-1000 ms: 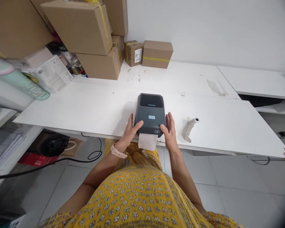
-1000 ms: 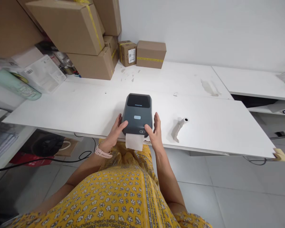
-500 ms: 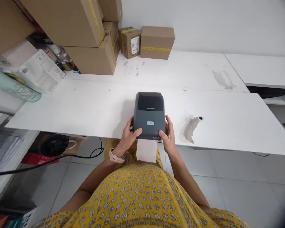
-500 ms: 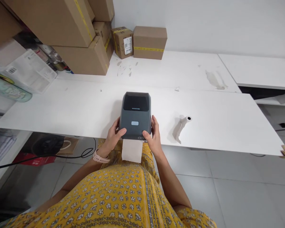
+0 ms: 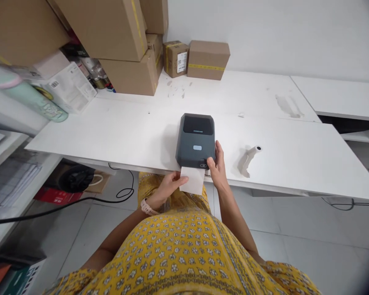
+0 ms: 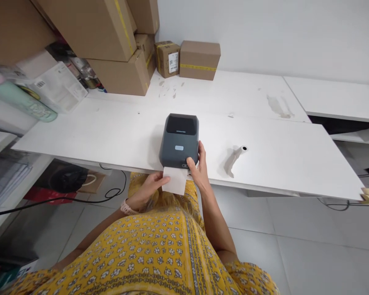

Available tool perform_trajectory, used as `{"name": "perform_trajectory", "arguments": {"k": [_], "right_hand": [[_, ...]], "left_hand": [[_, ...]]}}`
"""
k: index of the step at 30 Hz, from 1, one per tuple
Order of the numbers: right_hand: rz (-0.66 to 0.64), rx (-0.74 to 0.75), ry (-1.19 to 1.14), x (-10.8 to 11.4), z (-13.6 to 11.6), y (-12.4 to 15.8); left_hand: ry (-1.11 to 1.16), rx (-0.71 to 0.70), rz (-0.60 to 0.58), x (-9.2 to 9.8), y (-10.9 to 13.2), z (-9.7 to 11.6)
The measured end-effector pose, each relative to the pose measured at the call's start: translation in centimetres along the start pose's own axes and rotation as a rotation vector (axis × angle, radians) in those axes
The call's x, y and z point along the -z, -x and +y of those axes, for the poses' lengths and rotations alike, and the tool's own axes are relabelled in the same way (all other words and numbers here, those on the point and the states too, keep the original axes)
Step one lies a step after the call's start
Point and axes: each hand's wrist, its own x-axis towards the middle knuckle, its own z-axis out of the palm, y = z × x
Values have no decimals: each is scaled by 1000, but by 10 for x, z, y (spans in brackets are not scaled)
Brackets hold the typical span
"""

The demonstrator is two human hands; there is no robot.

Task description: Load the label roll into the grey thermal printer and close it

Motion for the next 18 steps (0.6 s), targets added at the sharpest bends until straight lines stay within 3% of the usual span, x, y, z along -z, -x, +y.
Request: {"name": "perform_trajectory", "arguments": {"k": [3, 8, 14, 18], "right_hand": [[22, -19, 0, -5, -4, 0], [22, 3, 26, -6, -10, 2], [12, 329, 534, 1, -42, -6], [-75, 399, 671, 0, -57, -18]], "left_hand": [[182, 98, -105, -9, -1, 9], [278, 108, -105, -12, -3, 17], [227, 98, -104, -7, -7, 8], [193, 92, -138, -2, -10, 8]]}}
